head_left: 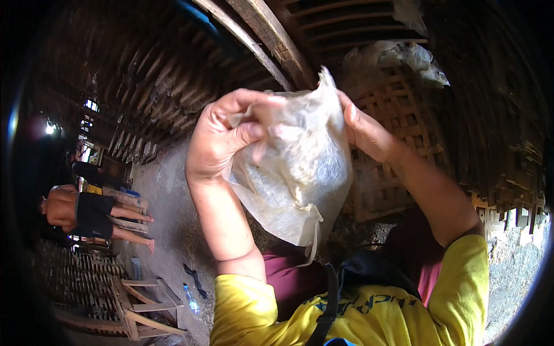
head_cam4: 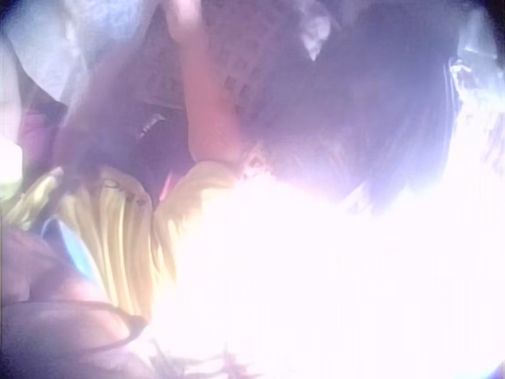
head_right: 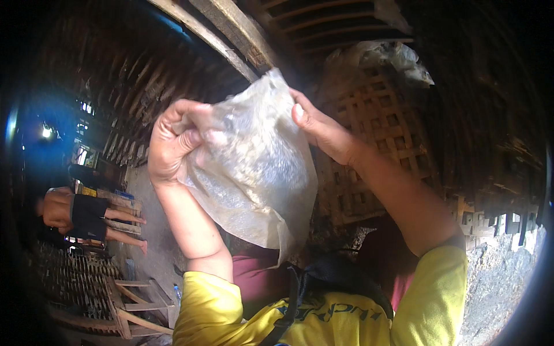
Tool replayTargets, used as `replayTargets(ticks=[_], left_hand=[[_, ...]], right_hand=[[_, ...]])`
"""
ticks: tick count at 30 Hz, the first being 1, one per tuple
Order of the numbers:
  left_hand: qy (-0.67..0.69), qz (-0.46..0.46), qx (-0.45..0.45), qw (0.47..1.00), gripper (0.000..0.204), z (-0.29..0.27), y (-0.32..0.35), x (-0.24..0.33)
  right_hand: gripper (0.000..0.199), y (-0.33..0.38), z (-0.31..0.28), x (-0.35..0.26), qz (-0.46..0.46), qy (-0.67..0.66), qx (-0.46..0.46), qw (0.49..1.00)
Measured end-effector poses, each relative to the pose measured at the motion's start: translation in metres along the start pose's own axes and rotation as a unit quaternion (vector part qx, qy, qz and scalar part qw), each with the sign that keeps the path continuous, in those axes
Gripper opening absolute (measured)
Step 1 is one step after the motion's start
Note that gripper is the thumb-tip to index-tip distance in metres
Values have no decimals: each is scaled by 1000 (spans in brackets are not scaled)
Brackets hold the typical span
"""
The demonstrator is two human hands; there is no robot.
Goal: The person repeatedly picks up wooden lattice trays, places clear plastic sheets over them, and folds the plastic to cover the trays. The person stacks the wrapped trays and continues the process with additional trays and plastic sheets.
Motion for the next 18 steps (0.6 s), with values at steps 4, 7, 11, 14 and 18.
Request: replayTargets(ticks=[4, 7, 11, 14, 18], left_hand=[[-90, -53, -1, 995, 25, -18, 15, -8], [-173, -47, 29, 983, 24, -21, 10, -15], [-214, -44, 65, 974, 21, -31, 19, -17], [-211, -56, 87, 972, 19, -39, 28, -21], [-255, 48, 122, 958, 19, -52, 36, -24]], right_hand=[[94, -7, 18, 3, 11, -155, -102, 983], [90, 1, 12, -3, 46, -100, -85, 990], [65, 5, 8, -17, 8, -45, -102, 994], [55, 16, 5, -36, 73, 72, -92, 990], [39, 13, 13, -50, 98, 272, -69, 955]])
Point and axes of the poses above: each hand's wrist, its own y-axis away from the middle knuckle, its own z-axis out of the palm, x = y × z, the point moved 3 cm from there along -y, towards the middle knuckle, and after that the axes turned 10 degrees about -x, right-handed, at the moved point
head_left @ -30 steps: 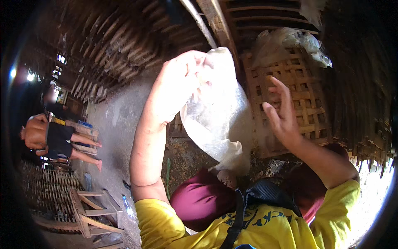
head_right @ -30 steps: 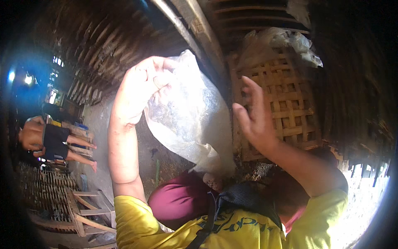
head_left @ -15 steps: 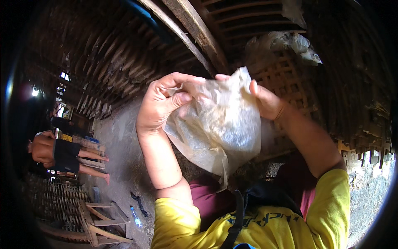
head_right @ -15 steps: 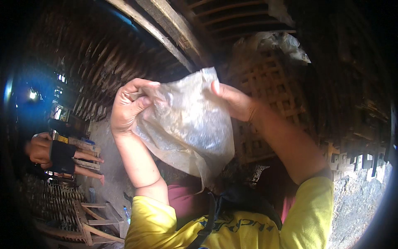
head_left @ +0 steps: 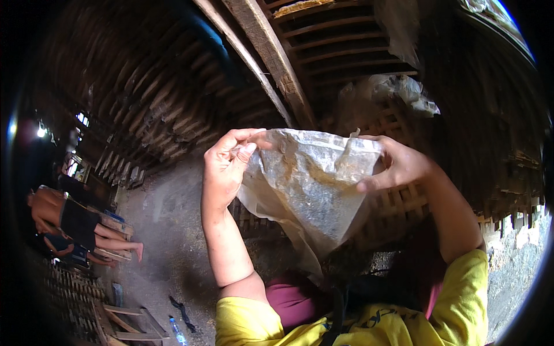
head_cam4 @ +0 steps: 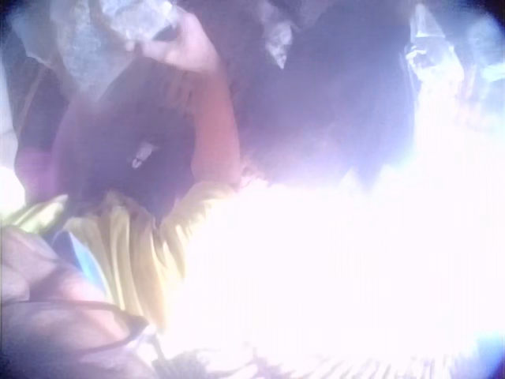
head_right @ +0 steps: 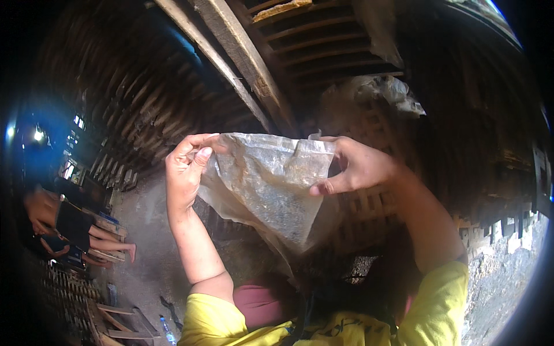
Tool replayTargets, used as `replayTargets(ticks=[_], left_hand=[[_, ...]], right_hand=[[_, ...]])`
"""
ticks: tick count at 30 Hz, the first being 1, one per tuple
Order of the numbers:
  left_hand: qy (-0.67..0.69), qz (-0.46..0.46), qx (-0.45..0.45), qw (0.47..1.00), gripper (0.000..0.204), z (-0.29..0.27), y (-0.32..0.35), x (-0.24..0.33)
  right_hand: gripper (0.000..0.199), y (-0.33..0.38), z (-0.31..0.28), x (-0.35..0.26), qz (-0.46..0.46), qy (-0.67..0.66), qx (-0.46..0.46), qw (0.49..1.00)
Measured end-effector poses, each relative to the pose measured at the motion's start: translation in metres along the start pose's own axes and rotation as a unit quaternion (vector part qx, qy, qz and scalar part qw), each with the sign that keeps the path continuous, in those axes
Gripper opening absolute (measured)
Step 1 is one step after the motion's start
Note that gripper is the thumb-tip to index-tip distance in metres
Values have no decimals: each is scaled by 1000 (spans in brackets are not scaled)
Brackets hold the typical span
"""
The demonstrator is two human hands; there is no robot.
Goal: The person repeatedly picks up wooden lattice trays, places clear plastic sheets over them, and folds the plastic to cover the trays. The person stacks the wrapped trays and continues the process with additional trays and plastic sheets.
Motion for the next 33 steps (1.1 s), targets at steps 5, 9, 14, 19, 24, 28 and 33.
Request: replayTargets(ticks=[5, 9, 14, 19, 24, 28, 33], left_hand=[[-51, 2, 0, 999, 30, -6, 2, 5], [-384, 47, -12, 922, 49, 7, -18, 1], [-501, 192, 183, 823, 32, 14, -59, 0], [-484, 394, 327, 710, 10, 62, -21, 37], [-465, 486, 143, 726, 11, 123, 3, -4], [-376, 349, -133, 848, 23, 183, 32, -114], [-270, 198, -236, 912, 25, 222, 84, -184]], right_hand=[[25, -1, -17, 23, 196, 57, 124, 971], [14, -6, -44, 41, 75, 1, 277, 958], [16, -18, -81, 23, -138, 114, 397, 900], [37, 42, -71, -42, -318, 555, 458, 617], [22, 109, -90, -17, -55, 615, 428, 660], [27, 161, -116, 61, 298, 476, 214, 799], [33, 195, -90, 94, 571, 249, -18, 782]])
Point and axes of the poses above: each hand's wrist, its own y-axis away from the middle knuckle, its own z-axis out of the palm, x = y × z, the point moved 3 cm from there along -y, towards the middle knuckle, and after that the axes turned 10 degrees about -x, right-handed, at the moved point
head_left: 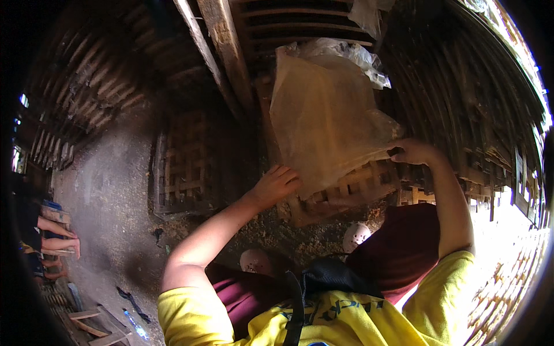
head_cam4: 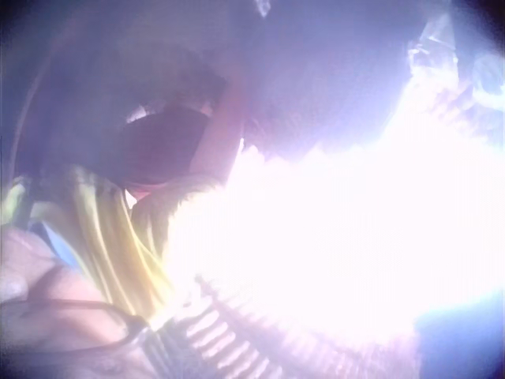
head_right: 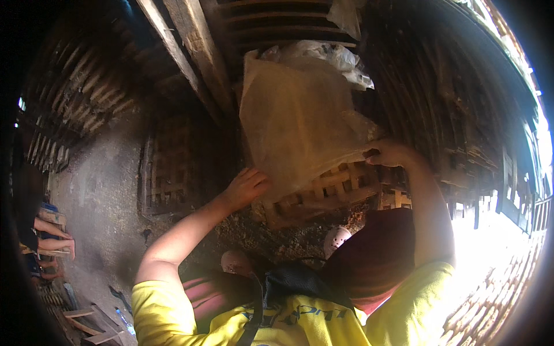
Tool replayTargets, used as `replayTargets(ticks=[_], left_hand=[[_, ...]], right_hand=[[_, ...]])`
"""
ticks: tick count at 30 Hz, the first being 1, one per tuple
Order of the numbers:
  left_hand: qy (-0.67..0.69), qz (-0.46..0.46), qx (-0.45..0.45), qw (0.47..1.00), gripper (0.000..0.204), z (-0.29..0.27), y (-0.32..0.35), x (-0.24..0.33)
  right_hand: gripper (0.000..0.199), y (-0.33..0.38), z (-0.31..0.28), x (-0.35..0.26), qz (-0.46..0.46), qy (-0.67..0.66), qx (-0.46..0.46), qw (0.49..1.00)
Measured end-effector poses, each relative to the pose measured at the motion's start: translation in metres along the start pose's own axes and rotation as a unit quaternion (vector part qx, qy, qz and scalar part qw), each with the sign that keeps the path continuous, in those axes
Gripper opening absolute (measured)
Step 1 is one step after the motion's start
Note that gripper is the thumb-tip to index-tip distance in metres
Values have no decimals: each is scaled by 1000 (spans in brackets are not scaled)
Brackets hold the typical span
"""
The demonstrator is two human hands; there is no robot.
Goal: The person repeatedly picks up wooden lattice trays, places clear plastic sheets over them, and folds the plastic to cover the trays. The person stacks the wrapped trays and continues the process with additional trays and plastic sheets.
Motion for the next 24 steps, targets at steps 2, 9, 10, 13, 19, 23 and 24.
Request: replayTargets(ticks=[2, 9, 10, 13, 19, 23, 24], left_hand=[[70, -6, -5, 998, 29, 18, -3, 6], [103, -51, -34, 993, 31, 49, -17, 24], [94, -62, -48, 993, 30, 50, -19, 25], [89, -57, -96, 990, 28, 49, -21, 27], [118, -79, -48, 989, 32, 45, -36, 30], [15, -148, -14, 989, 54, 24, -70, 25], [-8, -169, -33, 985, 61, 23, -71, 21]], right_hand=[[37, -9, 1, 16, -18, -35, 32, 999], [42, -30, 2, 21, 57, 3, 2, 998], [42, -25, 0, 14, 115, 27, -56, 991], [41, -4, -16, -4, 211, 42, -148, 965], [45, 1, -1, -29, -107, -71, 53, 990], [51, -42, 76, -32, -253, 173, 202, 930], [57, -59, 107, -35, -290, 236, 194, 907]])
Point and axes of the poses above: each hand's wrist, its own y-axis away from the middle knuckle, its own z-axis out of the palm, x = y × z, the point moved 3 cm from there along -y, towards the middle knuckle, and after that the axes turned 10 degrees about -x, right-handed, at the moved point
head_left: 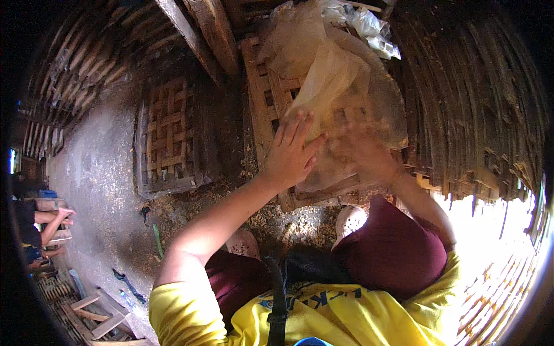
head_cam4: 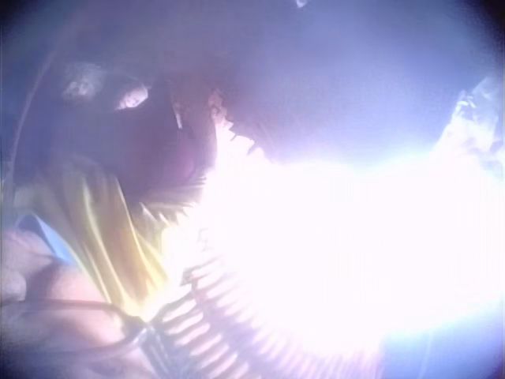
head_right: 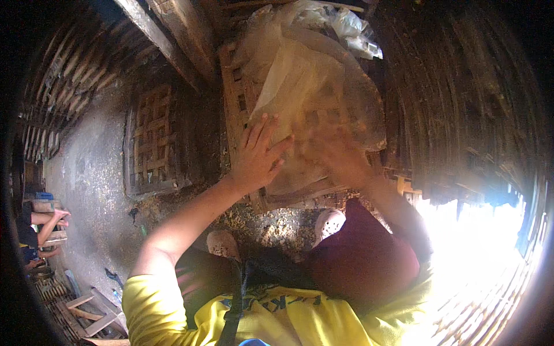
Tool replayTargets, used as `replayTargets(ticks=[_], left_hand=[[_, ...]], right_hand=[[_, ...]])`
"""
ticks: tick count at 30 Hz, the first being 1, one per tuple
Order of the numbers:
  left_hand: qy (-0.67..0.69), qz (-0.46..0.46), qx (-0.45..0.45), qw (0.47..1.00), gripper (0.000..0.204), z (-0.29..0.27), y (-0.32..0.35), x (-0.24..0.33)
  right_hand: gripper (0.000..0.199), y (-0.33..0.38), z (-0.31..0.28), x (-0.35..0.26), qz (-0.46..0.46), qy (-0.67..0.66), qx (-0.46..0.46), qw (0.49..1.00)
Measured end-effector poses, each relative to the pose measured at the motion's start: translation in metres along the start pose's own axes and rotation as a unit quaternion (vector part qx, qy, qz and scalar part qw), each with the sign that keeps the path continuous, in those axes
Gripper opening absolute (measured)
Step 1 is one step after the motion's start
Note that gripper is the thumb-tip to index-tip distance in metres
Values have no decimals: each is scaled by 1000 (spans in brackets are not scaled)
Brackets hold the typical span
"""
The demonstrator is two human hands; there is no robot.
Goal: The person repeatedly picks up wooden lattice trays, places clear plastic sheets over them, and folds the plastic to cover the trays. The person stacks the wrapped trays and continues the process with additional trays and plastic sheets.
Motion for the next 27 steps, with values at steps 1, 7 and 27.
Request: replayTargets(ticks=[1, 7, 27], left_hand=[[-23, -18, -12, 1000, 68, 2, -1, -3], [37, -118, -175, 977, 90, 55, 19, -10], [50, -131, -227, 964, 92, 54, 7, -8]], right_hand=[[64, -4, 24, -15, -50, 56, -12, 997], [70, 16, 61, -35, 1, -11, -100, 995], [65, 60, 55, 23, 357, -5, 255, 899]])
Point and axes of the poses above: each hand's wrist, its own y-axis away from the middle knuckle, its own z-axis out of the palm, x = y × z, the point moved 3 cm from there along -y, towards the middle knuckle, and after that the axes turned 10 degrees about -x, right-handed, at the moved point
